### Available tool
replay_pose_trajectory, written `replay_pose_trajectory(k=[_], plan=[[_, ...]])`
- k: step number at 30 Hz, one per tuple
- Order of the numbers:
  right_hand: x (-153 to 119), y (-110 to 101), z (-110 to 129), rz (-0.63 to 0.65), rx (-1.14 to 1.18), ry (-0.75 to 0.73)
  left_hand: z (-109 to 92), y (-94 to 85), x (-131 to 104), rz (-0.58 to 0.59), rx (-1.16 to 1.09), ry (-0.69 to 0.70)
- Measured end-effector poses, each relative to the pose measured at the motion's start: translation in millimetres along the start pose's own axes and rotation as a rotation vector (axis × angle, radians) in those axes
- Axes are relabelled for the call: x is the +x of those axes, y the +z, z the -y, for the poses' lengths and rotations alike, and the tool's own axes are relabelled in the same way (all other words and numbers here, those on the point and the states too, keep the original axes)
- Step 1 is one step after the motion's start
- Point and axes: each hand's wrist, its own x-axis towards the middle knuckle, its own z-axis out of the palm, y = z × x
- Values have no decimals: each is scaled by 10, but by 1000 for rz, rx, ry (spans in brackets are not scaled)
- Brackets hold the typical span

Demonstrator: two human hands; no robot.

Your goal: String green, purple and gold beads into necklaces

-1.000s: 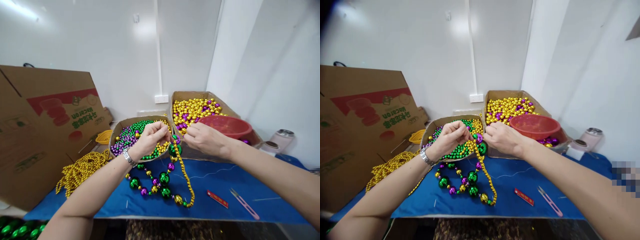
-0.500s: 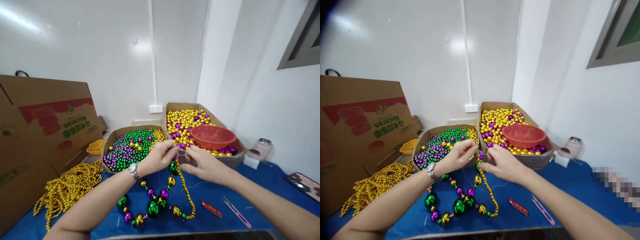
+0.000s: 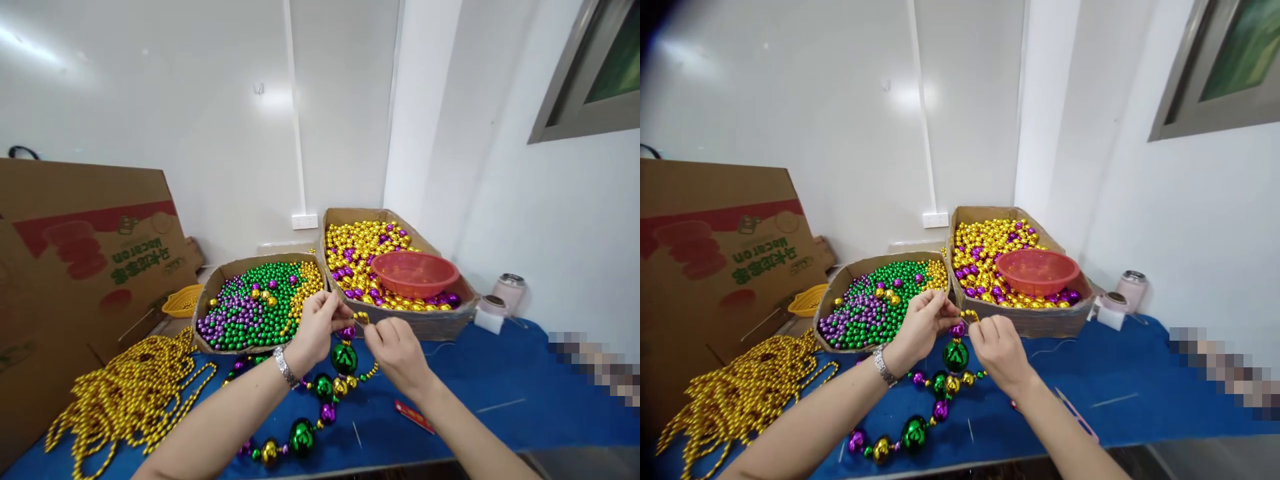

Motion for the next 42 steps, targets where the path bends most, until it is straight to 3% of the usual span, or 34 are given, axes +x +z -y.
replay_pose_trajectory(k=[7,10,14,18,21,24,26,29,30,34,39,42], plan=[[-304,315,216,74,243,149,117,-156,-38,86,149,-28],[-396,494,210,25,275,188,216,-269,-44,116,321,-1],[-513,774,137,-81,208,119,345,-434,-43,211,631,-43],[-545,940,143,-92,211,56,412,-531,-36,356,760,-116],[-548,919,274,-90,232,74,470,-583,-15,348,724,-128],[-628,737,463,-52,299,131,514,-665,12,235,629,-55],[-720,538,563,98,496,184,510,-727,15,154,584,8],[-797,232,621,446,910,295,479,-786,-33,99,534,62],[-787,158,618,480,978,351,475,-792,-66,106,522,69],[-611,110,590,285,952,559,528,-772,-260,172,538,101],[-452,386,701,182,1199,835,665,-775,-500,240,706,198],[-447,487,789,138,1268,900,710,-810,-575,274,741,230]])
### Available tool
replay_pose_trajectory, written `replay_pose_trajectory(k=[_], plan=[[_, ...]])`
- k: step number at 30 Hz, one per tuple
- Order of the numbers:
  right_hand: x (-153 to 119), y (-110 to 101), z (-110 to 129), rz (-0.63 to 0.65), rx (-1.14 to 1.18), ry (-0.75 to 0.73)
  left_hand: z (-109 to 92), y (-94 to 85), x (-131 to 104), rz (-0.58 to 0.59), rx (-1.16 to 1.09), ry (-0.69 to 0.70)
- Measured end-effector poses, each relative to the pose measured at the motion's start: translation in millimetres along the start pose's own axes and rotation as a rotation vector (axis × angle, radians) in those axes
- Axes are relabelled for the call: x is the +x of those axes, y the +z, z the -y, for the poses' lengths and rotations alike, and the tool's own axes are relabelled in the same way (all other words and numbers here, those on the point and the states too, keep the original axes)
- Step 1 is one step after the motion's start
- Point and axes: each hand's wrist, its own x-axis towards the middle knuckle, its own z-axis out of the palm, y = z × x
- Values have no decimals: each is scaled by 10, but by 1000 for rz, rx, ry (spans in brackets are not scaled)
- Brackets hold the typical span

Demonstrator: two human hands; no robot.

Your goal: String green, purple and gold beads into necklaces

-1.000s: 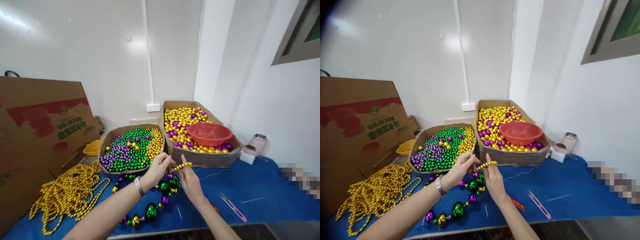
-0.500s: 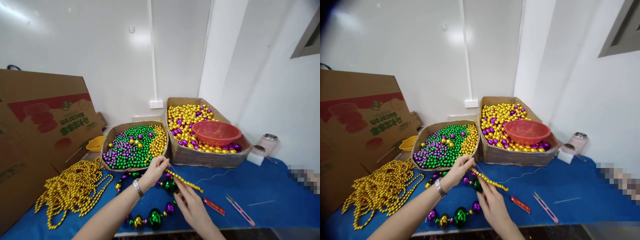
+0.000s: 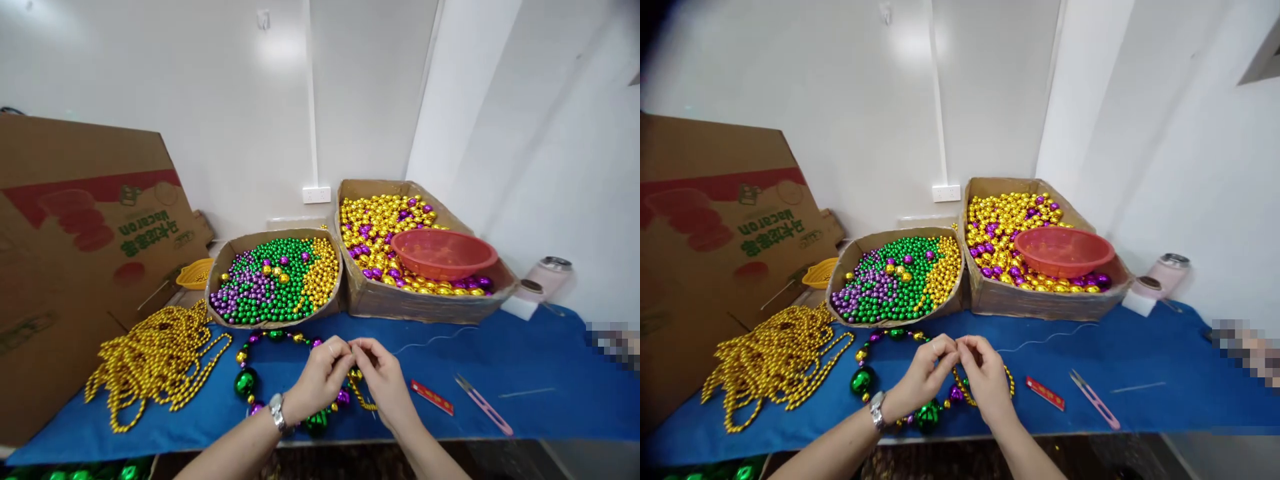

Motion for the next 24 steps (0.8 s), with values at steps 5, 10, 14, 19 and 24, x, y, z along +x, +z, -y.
replay_pose_trajectory(k=[5,10,14,19,24], plan=[[16,9,-16,-26,119,67,29,-50,-54,-102,-170,-97],[95,-23,-11,-10,226,120,68,-64,-90,-165,-477,-273],[132,1,-78,3,246,133,146,-24,-101,-202,-645,-323],[152,-7,-151,99,166,130,207,-73,-71,-188,-700,-430],[210,-41,-101,248,99,108,196,-193,-55,-191,-638,-386]])
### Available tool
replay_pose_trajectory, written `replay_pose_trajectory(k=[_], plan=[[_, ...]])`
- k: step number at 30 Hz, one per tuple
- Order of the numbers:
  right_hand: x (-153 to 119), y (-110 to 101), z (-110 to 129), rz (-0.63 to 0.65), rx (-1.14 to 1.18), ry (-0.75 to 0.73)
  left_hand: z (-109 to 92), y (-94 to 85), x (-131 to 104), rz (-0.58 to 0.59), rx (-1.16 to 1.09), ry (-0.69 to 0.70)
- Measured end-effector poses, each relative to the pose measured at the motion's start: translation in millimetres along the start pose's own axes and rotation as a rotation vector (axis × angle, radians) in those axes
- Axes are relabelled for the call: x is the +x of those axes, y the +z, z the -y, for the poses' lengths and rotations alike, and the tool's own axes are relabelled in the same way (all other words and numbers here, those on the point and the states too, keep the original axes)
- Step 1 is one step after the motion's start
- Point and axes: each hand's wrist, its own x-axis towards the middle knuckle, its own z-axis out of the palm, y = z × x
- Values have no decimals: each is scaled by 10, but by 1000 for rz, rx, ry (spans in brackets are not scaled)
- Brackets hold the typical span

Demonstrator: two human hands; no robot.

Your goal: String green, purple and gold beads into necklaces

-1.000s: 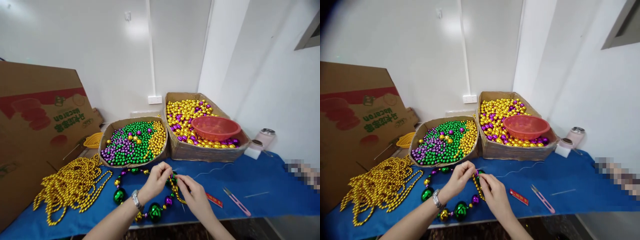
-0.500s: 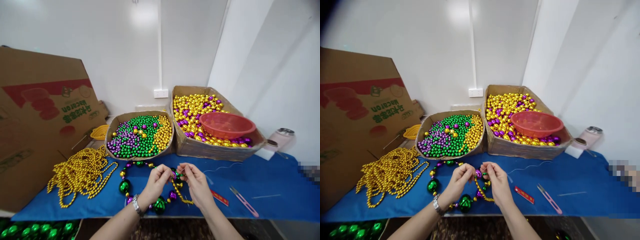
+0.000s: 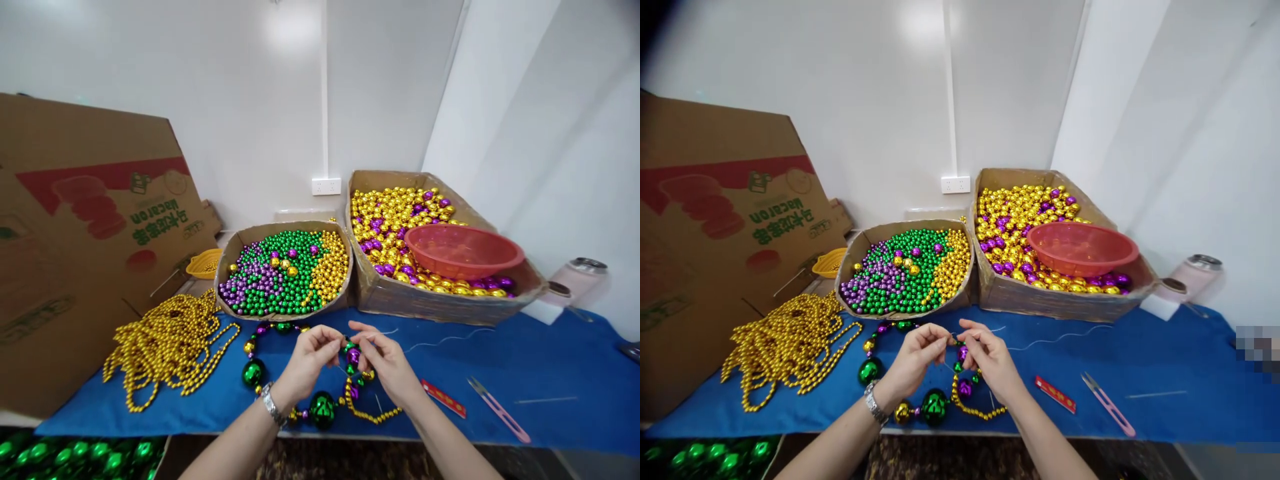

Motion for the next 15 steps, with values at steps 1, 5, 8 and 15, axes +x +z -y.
replay_pose_trajectory(k=[1,5,8,15], plan=[[10,2,18,29,-3,-2,-11,-11,-1,4,3,4],[52,40,75,147,27,-2,-14,-37,-7,35,21,15],[84,70,97,192,29,11,2,-50,-10,37,9,15],[138,29,153,121,-82,14,-69,-37,-67,42,62,32]])
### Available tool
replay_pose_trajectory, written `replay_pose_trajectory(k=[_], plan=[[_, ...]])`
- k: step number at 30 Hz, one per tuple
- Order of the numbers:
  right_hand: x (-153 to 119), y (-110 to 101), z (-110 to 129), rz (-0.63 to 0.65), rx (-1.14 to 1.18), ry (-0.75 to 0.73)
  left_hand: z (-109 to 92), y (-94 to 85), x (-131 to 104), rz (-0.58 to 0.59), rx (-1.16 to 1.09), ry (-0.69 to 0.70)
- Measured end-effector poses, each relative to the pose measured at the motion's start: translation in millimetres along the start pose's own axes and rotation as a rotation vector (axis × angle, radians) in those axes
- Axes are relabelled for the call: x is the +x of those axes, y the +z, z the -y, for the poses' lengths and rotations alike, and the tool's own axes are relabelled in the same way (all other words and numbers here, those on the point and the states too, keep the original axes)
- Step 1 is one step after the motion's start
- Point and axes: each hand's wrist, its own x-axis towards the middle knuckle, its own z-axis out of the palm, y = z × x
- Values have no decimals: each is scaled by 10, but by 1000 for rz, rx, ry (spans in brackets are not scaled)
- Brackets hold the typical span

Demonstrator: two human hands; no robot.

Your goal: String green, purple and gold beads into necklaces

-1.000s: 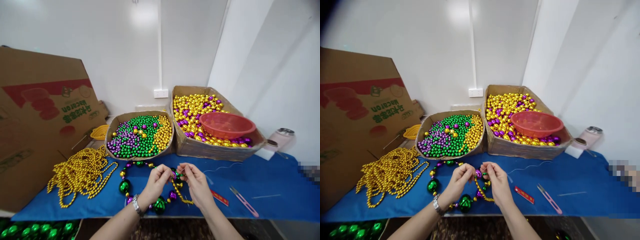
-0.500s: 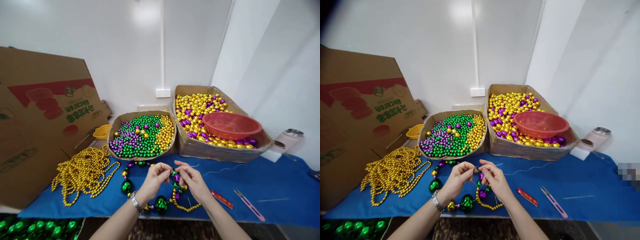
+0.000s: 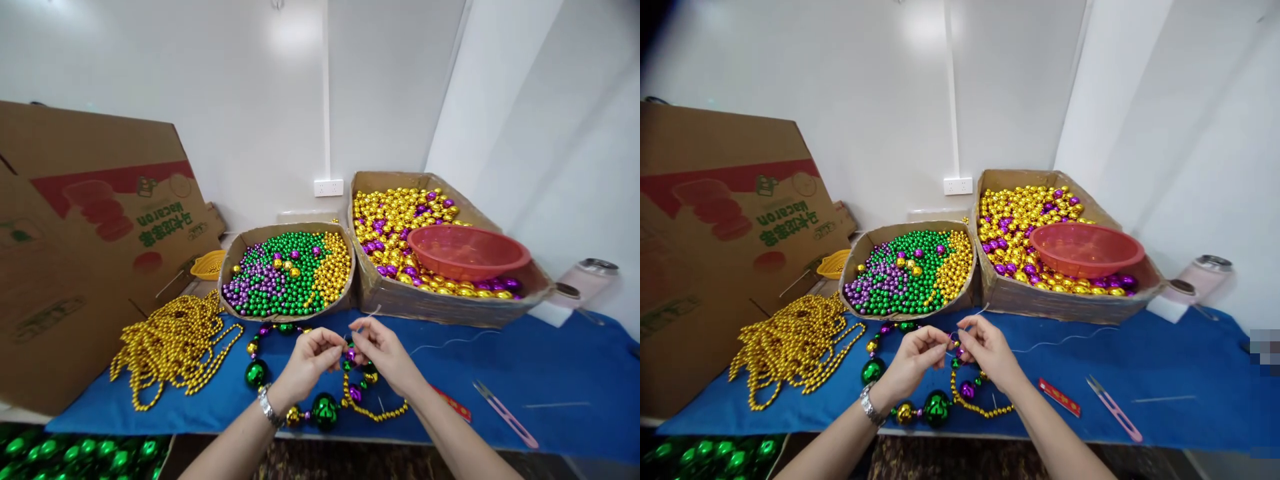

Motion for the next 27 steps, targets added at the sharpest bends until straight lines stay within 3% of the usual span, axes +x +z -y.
replay_pose_trajectory(k=[5,13,18,23,27], plan=[[-32,-97,1,-26,-181,22,-100,9,-36,73,145,84],[-135,-167,211,91,-544,-129,-176,-9,-69,134,704,376],[-160,-165,292,89,-660,-208,-202,21,-92,162,876,397],[-169,-123,322,114,-691,-238,-148,66,-47,166,821,371],[-176,-251,326,95,-702,-261,-102,-12,-14,126,435,258]])
